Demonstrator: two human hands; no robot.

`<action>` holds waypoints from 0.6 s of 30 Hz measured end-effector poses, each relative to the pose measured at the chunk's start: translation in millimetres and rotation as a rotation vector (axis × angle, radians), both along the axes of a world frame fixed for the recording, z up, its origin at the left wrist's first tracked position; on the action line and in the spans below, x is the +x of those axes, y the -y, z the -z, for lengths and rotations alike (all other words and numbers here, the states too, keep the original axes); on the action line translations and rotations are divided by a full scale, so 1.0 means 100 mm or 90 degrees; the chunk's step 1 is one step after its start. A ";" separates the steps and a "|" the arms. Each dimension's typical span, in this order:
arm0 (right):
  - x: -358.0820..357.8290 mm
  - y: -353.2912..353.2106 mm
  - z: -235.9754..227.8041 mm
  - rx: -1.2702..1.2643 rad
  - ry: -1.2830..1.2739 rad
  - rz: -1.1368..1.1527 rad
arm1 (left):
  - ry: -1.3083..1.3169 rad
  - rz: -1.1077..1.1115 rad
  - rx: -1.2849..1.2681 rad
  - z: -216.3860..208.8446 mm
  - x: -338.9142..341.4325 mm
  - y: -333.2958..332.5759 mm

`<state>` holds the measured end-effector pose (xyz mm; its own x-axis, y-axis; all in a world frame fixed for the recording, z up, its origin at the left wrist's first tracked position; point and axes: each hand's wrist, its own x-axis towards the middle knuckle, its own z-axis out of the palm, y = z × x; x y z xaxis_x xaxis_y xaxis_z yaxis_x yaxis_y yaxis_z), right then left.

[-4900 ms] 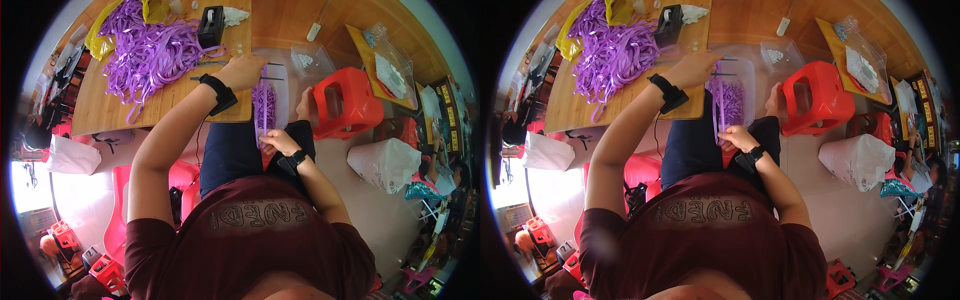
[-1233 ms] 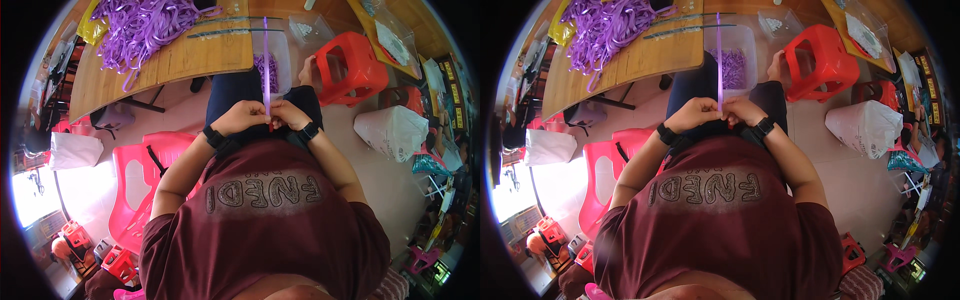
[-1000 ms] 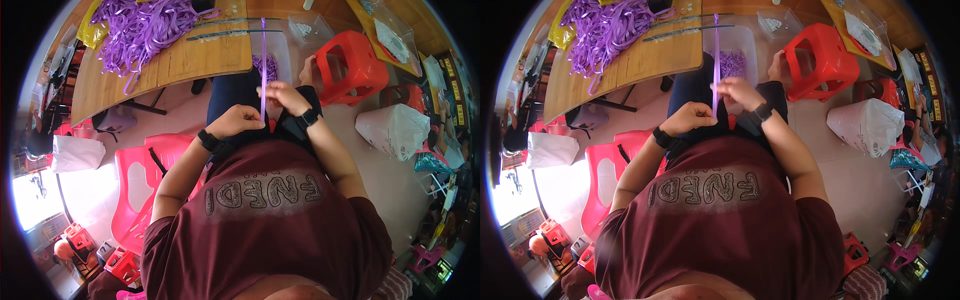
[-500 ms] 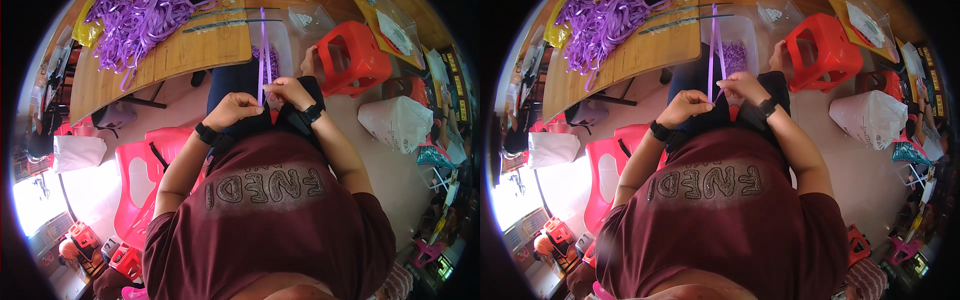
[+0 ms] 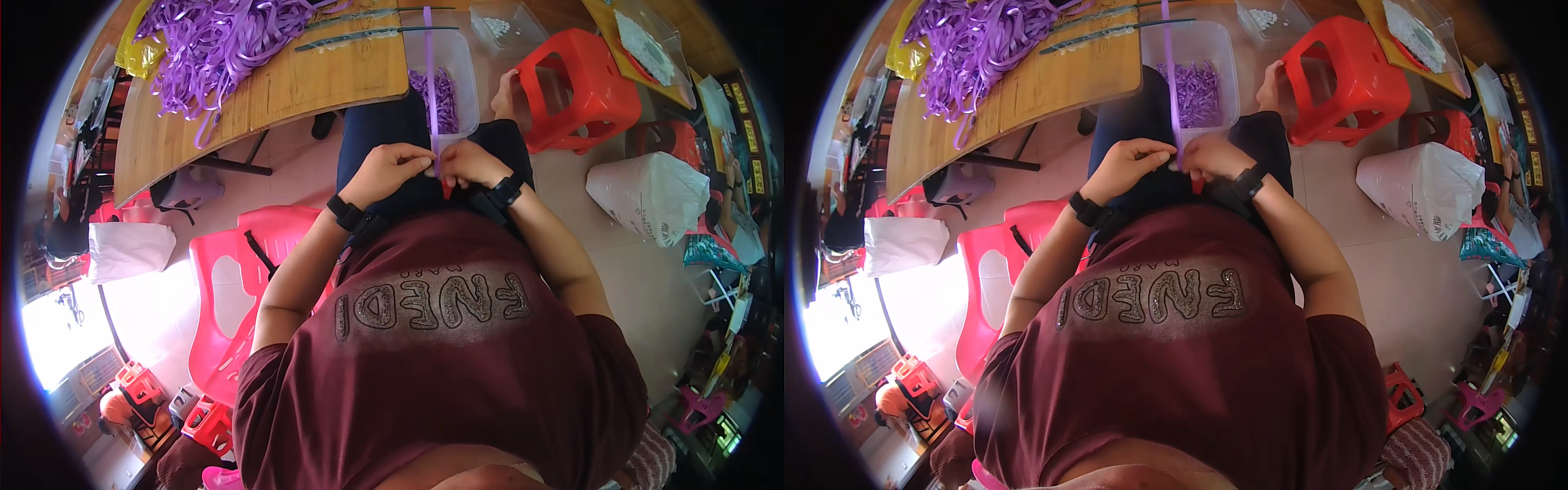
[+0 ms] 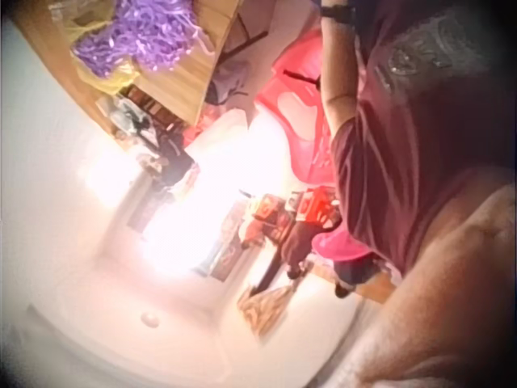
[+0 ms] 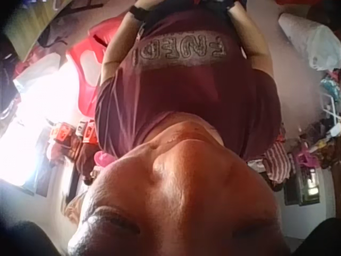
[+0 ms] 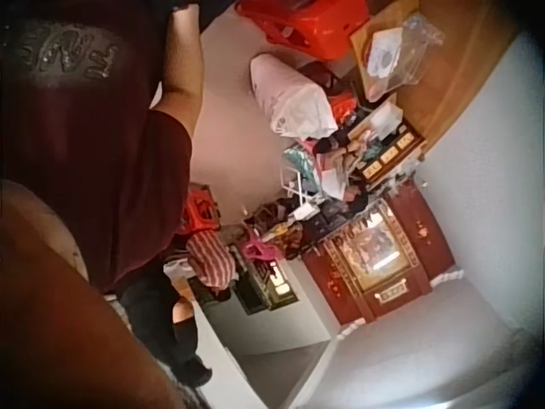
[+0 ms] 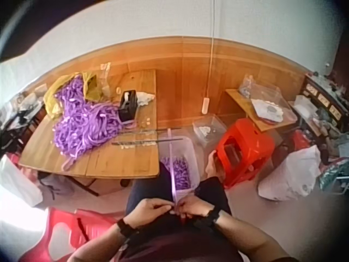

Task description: Measuring and sorting purple ribbon strips into a plastic container at a workshop table.

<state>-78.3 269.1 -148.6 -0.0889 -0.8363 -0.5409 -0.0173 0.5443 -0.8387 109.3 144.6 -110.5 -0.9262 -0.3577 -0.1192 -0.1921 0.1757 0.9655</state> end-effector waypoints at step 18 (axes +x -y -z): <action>-0.16 -0.07 -0.18 0.025 -0.010 -0.070 | 0.076 -0.080 0.167 0.12 -0.34 0.11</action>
